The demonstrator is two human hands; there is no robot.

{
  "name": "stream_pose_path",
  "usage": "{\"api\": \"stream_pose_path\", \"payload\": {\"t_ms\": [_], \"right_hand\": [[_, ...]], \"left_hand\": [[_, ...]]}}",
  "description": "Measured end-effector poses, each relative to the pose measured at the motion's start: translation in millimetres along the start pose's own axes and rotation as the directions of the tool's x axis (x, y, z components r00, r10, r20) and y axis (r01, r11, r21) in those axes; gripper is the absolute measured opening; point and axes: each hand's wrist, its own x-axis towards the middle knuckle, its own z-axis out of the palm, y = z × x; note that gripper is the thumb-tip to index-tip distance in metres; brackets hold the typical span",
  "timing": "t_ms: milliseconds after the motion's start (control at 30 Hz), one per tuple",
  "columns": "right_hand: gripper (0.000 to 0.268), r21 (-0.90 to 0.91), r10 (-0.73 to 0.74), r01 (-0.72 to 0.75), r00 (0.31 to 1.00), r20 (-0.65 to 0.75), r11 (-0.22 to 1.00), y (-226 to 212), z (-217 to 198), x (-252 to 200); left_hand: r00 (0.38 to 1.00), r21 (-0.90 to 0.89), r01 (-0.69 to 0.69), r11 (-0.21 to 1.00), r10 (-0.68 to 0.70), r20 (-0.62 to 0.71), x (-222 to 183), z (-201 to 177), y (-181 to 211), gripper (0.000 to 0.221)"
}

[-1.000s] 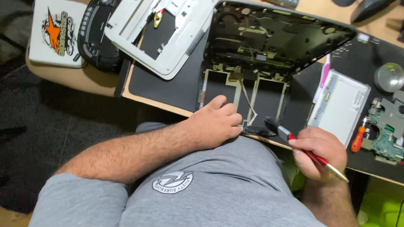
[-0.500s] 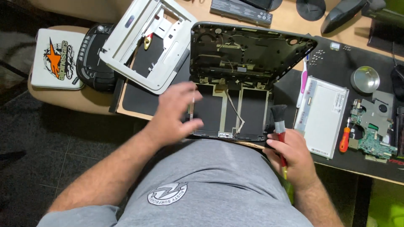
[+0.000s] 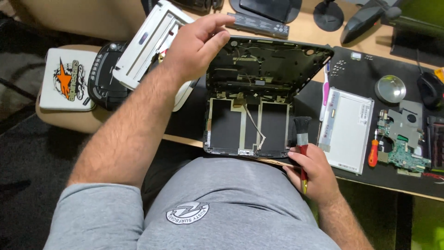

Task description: Cleaning the internal components of a laptop with a brush and reassembling the outer casing.

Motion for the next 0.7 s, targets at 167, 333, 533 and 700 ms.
{"api": "stream_pose_path", "payload": {"t_ms": [167, 333, 533, 700], "right_hand": [[0.051, 0.068, -0.003, 0.015, 0.985, -0.175, 0.998, -3, 2, -14], [0.051, 0.115, 0.028, 0.008, 0.951, -0.308, 0.993, -4, -2, -18], [0.053, 0.263, 0.031, 0.133, 0.84, -0.541, 0.956, 7, -9, -20], [0.053, 0.376, 0.091, 0.268, 0.697, -0.711, 0.887, -10, -16, -11]], "left_hand": [[0.95, 0.214, -0.136, 0.967, 0.066, 0.304, 33, -14, 10, 0.028], [0.974, 0.225, -0.05, 0.973, -0.003, 0.226, 31, -13, -10, 0.023], [0.978, 0.048, 0.202, 0.978, -0.199, -0.064, -12, -17, 1, 0.031], [0.699, -0.175, 0.677, 0.715, -0.699, -0.149, -58, -2, 43, 0.032]]}}
